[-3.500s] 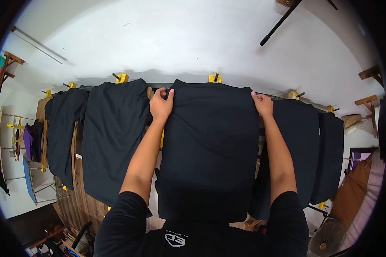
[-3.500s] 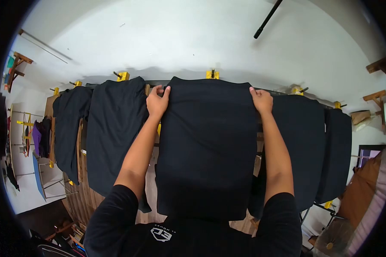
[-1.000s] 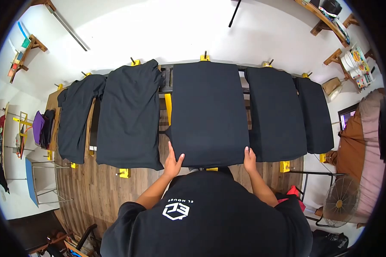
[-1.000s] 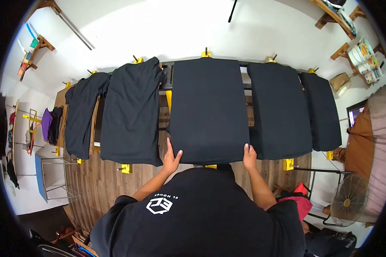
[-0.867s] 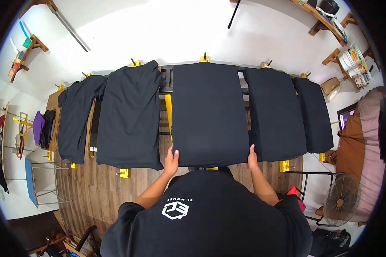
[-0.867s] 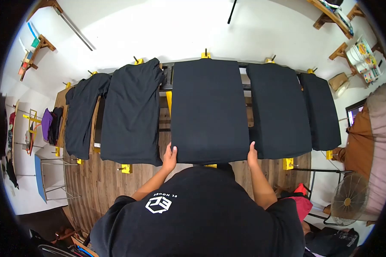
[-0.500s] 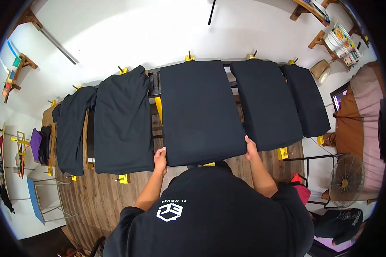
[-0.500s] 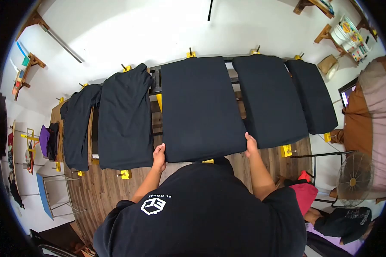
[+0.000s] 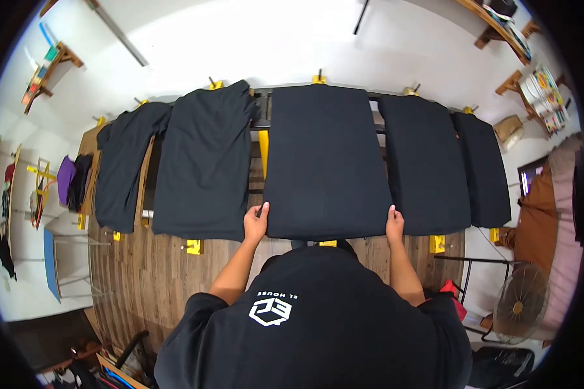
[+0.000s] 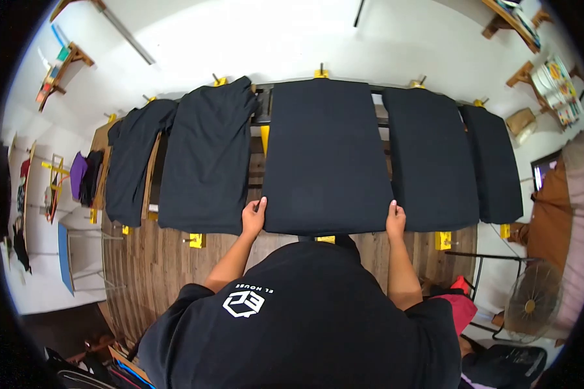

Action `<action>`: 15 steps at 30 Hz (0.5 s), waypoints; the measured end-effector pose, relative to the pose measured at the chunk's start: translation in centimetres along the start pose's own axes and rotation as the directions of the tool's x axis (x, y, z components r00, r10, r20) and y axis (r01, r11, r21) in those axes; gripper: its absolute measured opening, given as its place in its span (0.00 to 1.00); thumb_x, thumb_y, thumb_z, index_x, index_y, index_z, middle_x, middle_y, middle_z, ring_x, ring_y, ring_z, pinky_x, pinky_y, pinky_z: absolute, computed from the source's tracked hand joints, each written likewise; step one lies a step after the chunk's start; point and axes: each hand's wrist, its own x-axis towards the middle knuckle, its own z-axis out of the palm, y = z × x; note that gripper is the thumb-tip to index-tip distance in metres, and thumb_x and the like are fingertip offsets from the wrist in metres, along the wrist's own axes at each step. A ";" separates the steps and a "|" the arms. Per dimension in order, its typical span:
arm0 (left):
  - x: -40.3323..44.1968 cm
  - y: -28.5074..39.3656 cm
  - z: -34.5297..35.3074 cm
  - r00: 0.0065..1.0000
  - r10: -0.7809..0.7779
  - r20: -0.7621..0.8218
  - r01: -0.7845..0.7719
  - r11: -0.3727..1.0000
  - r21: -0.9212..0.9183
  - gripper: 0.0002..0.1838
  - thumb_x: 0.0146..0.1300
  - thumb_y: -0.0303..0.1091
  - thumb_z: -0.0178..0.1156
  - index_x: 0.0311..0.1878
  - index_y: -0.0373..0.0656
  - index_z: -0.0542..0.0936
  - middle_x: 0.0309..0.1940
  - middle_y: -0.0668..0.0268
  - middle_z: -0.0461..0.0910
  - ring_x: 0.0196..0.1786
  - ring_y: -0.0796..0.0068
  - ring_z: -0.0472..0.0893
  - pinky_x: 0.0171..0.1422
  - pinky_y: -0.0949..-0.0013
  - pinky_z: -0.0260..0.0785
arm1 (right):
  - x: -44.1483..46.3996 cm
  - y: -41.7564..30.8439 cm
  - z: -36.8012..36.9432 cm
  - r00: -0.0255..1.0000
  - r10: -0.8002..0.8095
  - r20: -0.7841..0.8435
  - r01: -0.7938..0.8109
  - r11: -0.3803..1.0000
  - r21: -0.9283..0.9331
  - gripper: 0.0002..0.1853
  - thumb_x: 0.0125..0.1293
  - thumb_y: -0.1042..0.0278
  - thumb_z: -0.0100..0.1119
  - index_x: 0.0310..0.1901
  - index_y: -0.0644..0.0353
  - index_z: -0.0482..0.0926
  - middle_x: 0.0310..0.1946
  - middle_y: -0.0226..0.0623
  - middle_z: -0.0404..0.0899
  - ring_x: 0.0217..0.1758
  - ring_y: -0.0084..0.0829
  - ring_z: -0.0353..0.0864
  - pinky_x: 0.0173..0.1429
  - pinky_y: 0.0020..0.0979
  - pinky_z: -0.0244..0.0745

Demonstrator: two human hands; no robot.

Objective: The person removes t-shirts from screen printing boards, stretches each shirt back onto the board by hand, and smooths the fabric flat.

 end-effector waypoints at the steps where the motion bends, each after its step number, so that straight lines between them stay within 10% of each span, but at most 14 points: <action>1: 0.3 -0.6 0.1 1.000 -0.009 0.026 0.010 0.998 -0.059 0.29 0.74 0.56 0.66 0.47 0.31 0.86 0.34 0.51 0.87 0.39 0.66 0.85 0.50 0.62 0.76 | 0.1 0.0 0.0 1.000 0.020 0.020 -0.021 0.999 0.034 0.30 0.81 0.42 0.55 0.49 0.71 0.84 0.40 0.46 0.87 0.45 0.32 0.82 0.57 0.36 0.76; 9: 0.4 0.1 0.3 0.938 -0.297 0.178 0.346 0.794 -0.499 0.19 0.83 0.48 0.54 0.54 0.39 0.79 0.44 0.67 0.82 0.49 0.74 0.78 0.63 0.69 0.69 | 1.2 0.5 0.1 0.970 0.149 0.193 -0.212 0.906 0.367 0.26 0.85 0.52 0.53 0.64 0.73 0.78 0.59 0.43 0.83 0.61 0.33 0.80 0.69 0.34 0.72; 15: 0.2 2.9 -0.6 0.991 -0.119 0.058 0.121 0.992 -0.034 0.33 0.75 0.60 0.61 0.53 0.31 0.78 0.44 0.46 0.87 0.49 0.52 0.88 0.55 0.54 0.77 | 0.2 -2.3 0.4 0.962 0.172 0.212 -0.217 0.953 0.209 0.32 0.86 0.47 0.48 0.66 0.74 0.77 0.62 0.46 0.82 0.63 0.37 0.81 0.71 0.36 0.73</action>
